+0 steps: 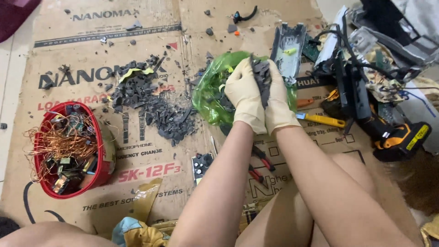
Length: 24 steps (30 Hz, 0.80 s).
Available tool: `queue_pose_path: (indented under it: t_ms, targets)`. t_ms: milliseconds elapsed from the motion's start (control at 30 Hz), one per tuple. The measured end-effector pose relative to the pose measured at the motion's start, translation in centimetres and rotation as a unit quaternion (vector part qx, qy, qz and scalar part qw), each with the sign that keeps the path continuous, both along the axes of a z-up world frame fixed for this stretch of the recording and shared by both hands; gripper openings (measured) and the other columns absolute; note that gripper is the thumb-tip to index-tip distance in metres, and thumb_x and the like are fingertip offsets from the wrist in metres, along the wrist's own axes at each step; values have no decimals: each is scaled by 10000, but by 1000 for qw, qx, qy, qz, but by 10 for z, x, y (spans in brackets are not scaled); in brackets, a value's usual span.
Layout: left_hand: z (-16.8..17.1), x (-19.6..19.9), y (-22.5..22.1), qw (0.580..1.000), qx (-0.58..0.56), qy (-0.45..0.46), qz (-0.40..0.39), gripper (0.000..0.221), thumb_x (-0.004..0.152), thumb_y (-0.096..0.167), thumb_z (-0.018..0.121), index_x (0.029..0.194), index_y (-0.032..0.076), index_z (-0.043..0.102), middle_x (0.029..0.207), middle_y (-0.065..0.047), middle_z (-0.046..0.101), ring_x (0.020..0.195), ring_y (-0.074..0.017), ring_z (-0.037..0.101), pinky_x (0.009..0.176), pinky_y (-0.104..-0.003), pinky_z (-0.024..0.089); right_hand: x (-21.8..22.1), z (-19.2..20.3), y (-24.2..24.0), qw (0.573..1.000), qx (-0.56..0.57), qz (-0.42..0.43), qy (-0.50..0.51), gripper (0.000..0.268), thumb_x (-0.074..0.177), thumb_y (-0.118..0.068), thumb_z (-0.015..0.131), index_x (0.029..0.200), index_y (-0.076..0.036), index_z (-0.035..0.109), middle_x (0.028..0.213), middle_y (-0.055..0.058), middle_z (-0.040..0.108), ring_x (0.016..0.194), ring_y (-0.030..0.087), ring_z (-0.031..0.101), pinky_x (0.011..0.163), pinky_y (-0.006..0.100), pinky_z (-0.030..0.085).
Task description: The person sits on the floor and uses a utility knife to scrape black plastic fragments off a small electronic component. They then gather the loose plastic pieces from the cardboard and place them into a green plastic bag.
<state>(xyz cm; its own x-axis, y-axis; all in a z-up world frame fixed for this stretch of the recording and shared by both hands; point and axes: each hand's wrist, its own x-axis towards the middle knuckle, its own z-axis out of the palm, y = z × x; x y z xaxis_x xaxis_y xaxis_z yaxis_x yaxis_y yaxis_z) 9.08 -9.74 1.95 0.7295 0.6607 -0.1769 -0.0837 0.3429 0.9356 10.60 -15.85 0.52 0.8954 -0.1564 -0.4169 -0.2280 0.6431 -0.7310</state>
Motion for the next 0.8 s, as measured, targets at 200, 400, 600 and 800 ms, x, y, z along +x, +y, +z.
queue_pose_path:
  t_ms: [200,400,600,800]
  targets:
    - [-56,21,42,994,83,51,42,327,954,239,527,1030,-10,726,950,-114,758,809,-215,644,782,-312,531,21,-15,42,968,-241,12,-74,271,820,-243,759,916,6,809,849,24,783,743,85,670,686,189,528]
    - [-76,46,82,966,246,81,6,416,935,266,526,1242,30,679,1209,-150,733,1075,-300,697,950,-353,531,45,-46,69,854,-482,32,-192,254,865,-282,737,858,-35,798,642,-31,682,556,71,522,539,227,467]
    - [-28,25,77,964,244,57,-84,501,927,169,486,1421,133,564,1343,-88,682,1171,-245,646,1003,-307,483,57,-55,50,747,-577,138,-301,232,861,-135,664,1049,-37,757,953,95,770,772,213,686,705,320,533]
    - [11,-7,69,964,240,-11,-113,334,910,110,509,1225,46,601,1199,-136,658,1035,-262,622,921,-329,497,37,12,35,676,-667,169,-264,282,830,-294,703,1058,-161,800,888,82,788,663,185,680,599,318,535]
